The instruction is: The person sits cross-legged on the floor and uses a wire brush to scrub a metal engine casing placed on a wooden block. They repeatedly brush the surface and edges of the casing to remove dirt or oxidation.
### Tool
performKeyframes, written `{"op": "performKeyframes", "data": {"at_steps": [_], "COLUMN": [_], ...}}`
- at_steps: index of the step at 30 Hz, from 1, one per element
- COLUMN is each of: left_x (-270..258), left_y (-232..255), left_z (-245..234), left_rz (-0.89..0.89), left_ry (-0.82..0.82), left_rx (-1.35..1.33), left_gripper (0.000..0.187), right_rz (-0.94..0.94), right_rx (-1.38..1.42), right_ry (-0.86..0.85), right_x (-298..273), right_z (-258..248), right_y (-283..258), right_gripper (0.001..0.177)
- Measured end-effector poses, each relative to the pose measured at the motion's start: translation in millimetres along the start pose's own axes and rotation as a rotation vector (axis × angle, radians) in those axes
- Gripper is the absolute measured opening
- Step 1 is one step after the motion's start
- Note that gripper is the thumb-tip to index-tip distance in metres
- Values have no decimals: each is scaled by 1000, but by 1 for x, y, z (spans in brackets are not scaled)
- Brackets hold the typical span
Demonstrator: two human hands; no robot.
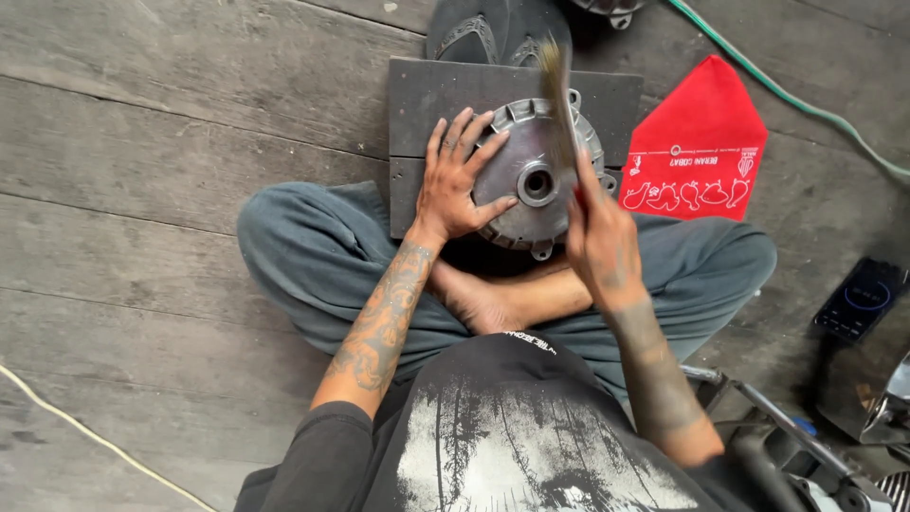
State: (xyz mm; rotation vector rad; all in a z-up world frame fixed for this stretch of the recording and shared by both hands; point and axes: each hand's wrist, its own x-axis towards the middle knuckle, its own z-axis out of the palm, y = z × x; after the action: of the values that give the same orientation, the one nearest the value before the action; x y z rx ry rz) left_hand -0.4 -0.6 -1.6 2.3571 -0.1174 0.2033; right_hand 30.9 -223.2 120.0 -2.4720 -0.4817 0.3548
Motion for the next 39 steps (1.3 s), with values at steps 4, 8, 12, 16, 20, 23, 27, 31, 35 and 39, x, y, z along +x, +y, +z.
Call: {"op": "performKeyframes", "data": {"at_steps": [4, 8, 12, 16, 20, 23, 27, 31, 35, 39], "left_x": [0, 1, 1, 3, 0, 0, 1, 1, 2, 1], "left_y": [-2, -1, 0, 1, -3, -3, -1, 5, -2, 0], "left_z": [2, 0, -2, -2, 2, 1, 0, -8, 1, 0], "left_rz": [-7, 1, 14, 2, -6, -2, 1, 19, -3, -7], "left_ry": [-1, -7, 4, 14, 9, 4, 3, -64, 3, -15], "left_rx": [-7, -11, 0, -7, -17, -18, -23, -23, -15, -20], "left_gripper": [90, 90, 90, 89, 90, 89, 88, 81, 89, 89], "right_rz": [165, 78, -4, -49, 127, 117, -35, 33, 57, 186], "right_rx": [-11, -61, -72, -17, -48, -90, -70, -9, -6, -40], "right_ry": [-44, -7, 12, 61, -30, -37, 7, -59, -56, -81], "right_x": [-55, -15, 42, 10, -54, -48, 25, 47, -14, -60], "right_z": [-4, 6, 17, 0, 0, 0, 8, 5, -3, -10], "right_y": [10, 17, 18, -2, 15, 19, 10, -1, 11, 16], "right_gripper": [62, 59, 65, 58, 62, 63, 61, 65, 62, 65]}}
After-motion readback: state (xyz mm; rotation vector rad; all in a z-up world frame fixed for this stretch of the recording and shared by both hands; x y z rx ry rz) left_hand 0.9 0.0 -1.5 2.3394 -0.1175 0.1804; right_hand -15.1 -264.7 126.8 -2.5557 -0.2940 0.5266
